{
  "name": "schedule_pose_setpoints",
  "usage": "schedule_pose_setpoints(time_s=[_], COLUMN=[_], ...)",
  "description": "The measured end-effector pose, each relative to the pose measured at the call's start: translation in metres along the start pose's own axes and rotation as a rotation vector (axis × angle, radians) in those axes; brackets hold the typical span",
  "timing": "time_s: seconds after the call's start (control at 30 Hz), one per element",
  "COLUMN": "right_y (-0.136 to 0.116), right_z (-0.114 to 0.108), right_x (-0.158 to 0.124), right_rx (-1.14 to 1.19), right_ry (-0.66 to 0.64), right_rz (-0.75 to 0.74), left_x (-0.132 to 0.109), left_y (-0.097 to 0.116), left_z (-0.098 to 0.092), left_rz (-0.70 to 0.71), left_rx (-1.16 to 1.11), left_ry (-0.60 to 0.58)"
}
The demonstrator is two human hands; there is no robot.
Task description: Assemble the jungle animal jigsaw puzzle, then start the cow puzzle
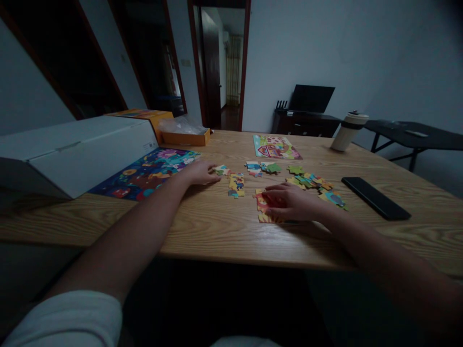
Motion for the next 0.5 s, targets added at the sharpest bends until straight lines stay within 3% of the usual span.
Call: schedule_pose_setpoints(time_s=[0.2, 0.5], right_y=[0.009, -0.007], right_z=[-0.001, -0.003], right_x=[-0.011, -0.008], right_rx=[0.026, -0.011], right_ry=[-0.063, -0.042], right_rz=[0.072, -0.026], left_x=[0.006, 0.008], left_y=[0.000, -0.001], left_z=[0.007, 0.001], left_rz=[-0.027, -0.043], left_rx=[-0.042, -0.029], left_ry=[0.038, 0.125])
Point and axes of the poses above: each hand's wrist, its own x-axis towards the middle knuckle, its own z-axis out of the palm, y = z × x, the point moved 9 cm from there along x, towards the middle knuckle, and after that the axes turned 14 degrees about -y, right-handed, at the moved point
